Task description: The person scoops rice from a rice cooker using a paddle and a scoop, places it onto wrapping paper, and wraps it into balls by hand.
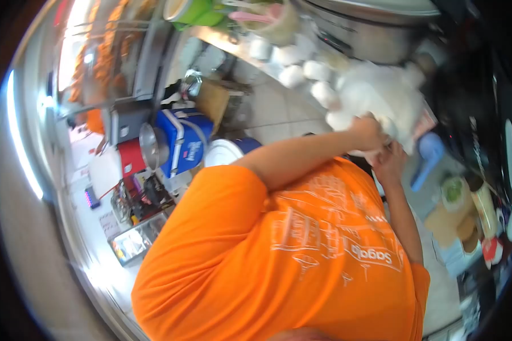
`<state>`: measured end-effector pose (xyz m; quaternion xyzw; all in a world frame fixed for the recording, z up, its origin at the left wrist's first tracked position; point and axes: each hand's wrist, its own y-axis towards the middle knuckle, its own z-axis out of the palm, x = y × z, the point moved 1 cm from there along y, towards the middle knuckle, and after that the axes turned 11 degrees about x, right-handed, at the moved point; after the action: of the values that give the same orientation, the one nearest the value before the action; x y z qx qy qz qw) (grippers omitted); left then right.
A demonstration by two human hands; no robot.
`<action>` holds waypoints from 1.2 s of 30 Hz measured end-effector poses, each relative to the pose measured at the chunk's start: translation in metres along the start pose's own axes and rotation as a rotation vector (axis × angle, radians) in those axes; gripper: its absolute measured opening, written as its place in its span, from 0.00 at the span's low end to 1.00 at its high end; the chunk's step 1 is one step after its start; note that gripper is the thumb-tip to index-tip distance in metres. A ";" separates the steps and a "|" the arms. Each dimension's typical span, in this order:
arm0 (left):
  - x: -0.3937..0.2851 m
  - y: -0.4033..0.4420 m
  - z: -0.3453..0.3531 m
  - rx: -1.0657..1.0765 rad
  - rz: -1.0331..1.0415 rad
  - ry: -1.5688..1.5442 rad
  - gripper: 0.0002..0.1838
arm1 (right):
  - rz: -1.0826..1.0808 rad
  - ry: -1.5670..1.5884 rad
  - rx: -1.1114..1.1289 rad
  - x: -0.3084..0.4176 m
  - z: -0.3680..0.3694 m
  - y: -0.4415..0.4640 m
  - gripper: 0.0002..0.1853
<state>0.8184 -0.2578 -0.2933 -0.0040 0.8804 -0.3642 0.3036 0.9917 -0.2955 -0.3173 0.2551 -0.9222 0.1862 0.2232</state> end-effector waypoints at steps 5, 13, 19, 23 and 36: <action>-0.042 -0.005 -0.023 -0.037 -0.272 -0.147 0.26 | 0.002 -0.068 0.042 0.004 -0.006 0.001 0.14; -0.049 0.017 -0.005 -0.101 -0.443 -0.404 0.30 | 0.017 -0.063 0.007 0.002 0.004 0.000 0.15; -0.059 0.025 0.008 -0.231 -0.407 -0.299 0.32 | -0.135 -0.119 -0.185 -0.017 0.029 0.002 0.20; -0.020 0.080 0.022 -0.134 -0.383 -0.450 0.39 | -0.136 -0.057 0.029 -0.030 0.021 0.004 0.24; 0.020 -0.117 -0.122 0.034 0.338 -1.573 0.27 | -0.640 0.342 -0.136 0.103 -0.116 0.052 0.36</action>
<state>0.7118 -0.2708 -0.1613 -0.1214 0.3918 -0.2172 0.8858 0.9206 -0.2405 -0.1809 0.4802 -0.7554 0.0852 0.4376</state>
